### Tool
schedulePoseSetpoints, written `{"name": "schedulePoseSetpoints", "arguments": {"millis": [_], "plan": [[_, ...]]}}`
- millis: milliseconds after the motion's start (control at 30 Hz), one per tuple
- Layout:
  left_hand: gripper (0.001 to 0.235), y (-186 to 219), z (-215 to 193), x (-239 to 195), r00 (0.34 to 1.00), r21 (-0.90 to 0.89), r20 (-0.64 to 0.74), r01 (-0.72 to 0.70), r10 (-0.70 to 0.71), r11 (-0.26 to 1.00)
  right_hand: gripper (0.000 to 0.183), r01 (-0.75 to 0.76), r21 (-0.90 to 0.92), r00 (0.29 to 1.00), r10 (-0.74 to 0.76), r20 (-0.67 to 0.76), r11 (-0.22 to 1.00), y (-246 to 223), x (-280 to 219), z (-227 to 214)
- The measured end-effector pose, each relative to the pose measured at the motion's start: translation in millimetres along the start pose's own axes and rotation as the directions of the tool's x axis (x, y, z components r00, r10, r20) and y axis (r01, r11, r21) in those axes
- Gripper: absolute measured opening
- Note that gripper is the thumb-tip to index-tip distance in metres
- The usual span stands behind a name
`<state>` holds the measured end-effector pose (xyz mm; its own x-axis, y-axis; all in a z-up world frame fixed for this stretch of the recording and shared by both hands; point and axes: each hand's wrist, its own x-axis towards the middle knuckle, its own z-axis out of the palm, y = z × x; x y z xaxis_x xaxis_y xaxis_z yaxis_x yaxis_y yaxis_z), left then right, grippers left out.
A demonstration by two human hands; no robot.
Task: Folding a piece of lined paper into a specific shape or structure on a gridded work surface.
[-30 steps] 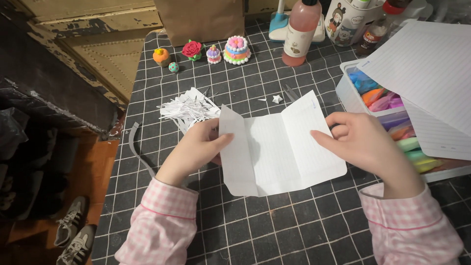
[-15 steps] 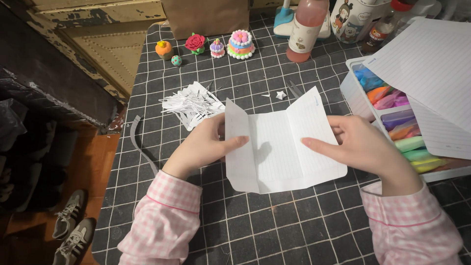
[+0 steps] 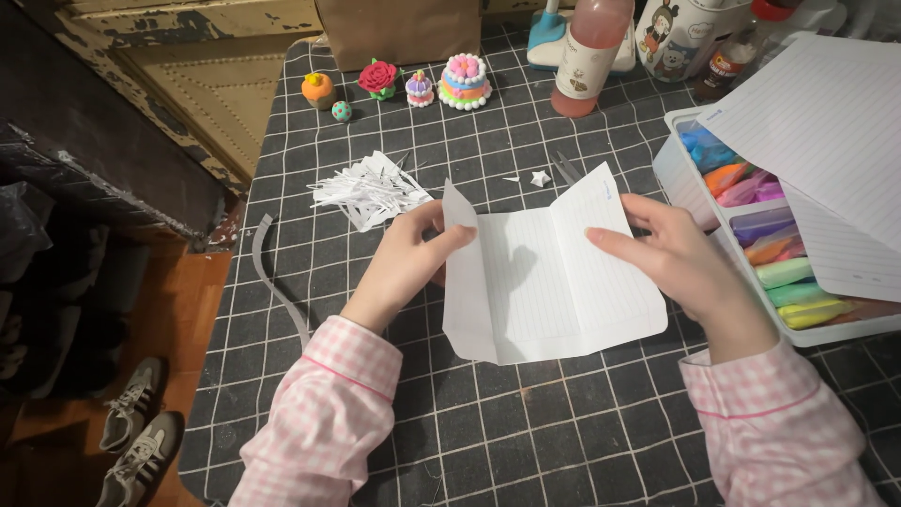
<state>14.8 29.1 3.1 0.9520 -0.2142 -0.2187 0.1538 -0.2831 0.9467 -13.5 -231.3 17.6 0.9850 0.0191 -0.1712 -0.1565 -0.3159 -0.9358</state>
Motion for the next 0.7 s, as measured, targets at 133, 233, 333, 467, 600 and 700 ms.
{"name": "schedulePoseSetpoints", "arguments": {"millis": [133, 233, 333, 467, 600, 700], "plan": [[0.048, -10.0, 3.0, 5.0, 0.998, -0.009, -0.03, -0.049, 0.049, 0.999, 0.048, 0.048, 0.057, 0.998, -0.046, -0.041, 0.997, 21.7, 15.1, -5.1], [0.036, -61.5, -0.2, 42.9, 0.998, 0.009, -0.019, -0.058, 0.058, 0.998, 0.045, 0.049, 0.036, 0.997, -0.047, -0.061, 0.998, 19.6, 14.9, -1.8], [0.038, -49.7, -2.3, 33.1, 0.998, 0.017, -0.037, -0.053, 0.053, 0.998, 0.044, 0.059, 0.028, 0.996, -0.057, -0.075, 0.998, 23.2, 15.5, -1.3], [0.049, -2.8, -13.4, -7.4, 0.992, 0.17, -0.057, -0.103, 0.114, 0.98, 0.039, 0.087, 0.031, 0.993, -0.084, -0.079, 0.996, 23.2, 12.0, 0.3], [0.057, 36.5, -9.9, -25.9, 0.825, 0.679, -0.12, -0.338, 0.553, 0.652, 0.037, 0.133, 0.012, 0.987, -0.131, -0.094, 0.991, 33.8, 15.9, -4.0], [0.053, 60.5, -4.0, -7.1, 0.839, 0.772, 0.092, -0.4, 0.536, 0.494, 0.034, 0.176, -0.004, 0.981, -0.176, -0.082, 0.984, 30.6, 10.3, -9.2]]}}
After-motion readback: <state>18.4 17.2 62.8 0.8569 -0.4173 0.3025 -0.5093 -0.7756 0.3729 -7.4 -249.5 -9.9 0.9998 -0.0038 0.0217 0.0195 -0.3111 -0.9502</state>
